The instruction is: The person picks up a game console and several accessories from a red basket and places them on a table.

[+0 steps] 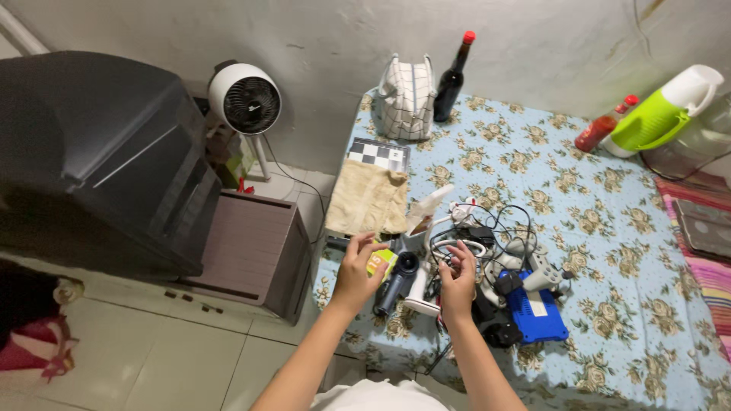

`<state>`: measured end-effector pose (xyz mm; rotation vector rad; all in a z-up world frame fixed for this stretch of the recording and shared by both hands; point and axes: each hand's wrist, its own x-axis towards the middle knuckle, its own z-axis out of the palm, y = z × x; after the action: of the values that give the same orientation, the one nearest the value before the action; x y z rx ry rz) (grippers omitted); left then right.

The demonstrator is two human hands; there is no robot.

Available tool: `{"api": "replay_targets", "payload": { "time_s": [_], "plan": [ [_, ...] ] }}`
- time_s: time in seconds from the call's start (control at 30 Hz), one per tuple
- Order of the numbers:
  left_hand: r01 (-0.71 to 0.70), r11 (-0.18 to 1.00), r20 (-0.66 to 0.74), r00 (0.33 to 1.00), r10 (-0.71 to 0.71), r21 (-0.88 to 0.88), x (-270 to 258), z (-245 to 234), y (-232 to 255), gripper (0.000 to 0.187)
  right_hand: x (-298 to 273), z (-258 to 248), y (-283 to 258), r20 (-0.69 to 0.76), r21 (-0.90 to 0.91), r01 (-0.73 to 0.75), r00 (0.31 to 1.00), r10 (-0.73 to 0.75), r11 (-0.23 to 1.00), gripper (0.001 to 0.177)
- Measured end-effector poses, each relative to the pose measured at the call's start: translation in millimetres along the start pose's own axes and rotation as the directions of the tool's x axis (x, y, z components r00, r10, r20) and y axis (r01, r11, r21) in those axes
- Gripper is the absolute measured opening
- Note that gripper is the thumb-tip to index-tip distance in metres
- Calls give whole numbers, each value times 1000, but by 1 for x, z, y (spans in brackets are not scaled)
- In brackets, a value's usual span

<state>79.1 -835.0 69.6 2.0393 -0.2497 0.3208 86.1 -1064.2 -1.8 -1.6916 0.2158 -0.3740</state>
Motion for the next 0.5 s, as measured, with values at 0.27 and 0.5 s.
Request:
{"api": "replay_targets", "payload": {
  "time_s": [0.27, 0.5],
  "plan": [
    [82, 994, -239, 969, -63, 71, -52, -150, -41, 33, -50, 123, -84, 229, 160, 74, 967, -110, 984, 30],
    [208, 967, -364, 920, -143, 147, -135, -301, -93, 35, -152, 283, -110, 513, 89, 61, 853, -98, 994, 23]
  ]
}}
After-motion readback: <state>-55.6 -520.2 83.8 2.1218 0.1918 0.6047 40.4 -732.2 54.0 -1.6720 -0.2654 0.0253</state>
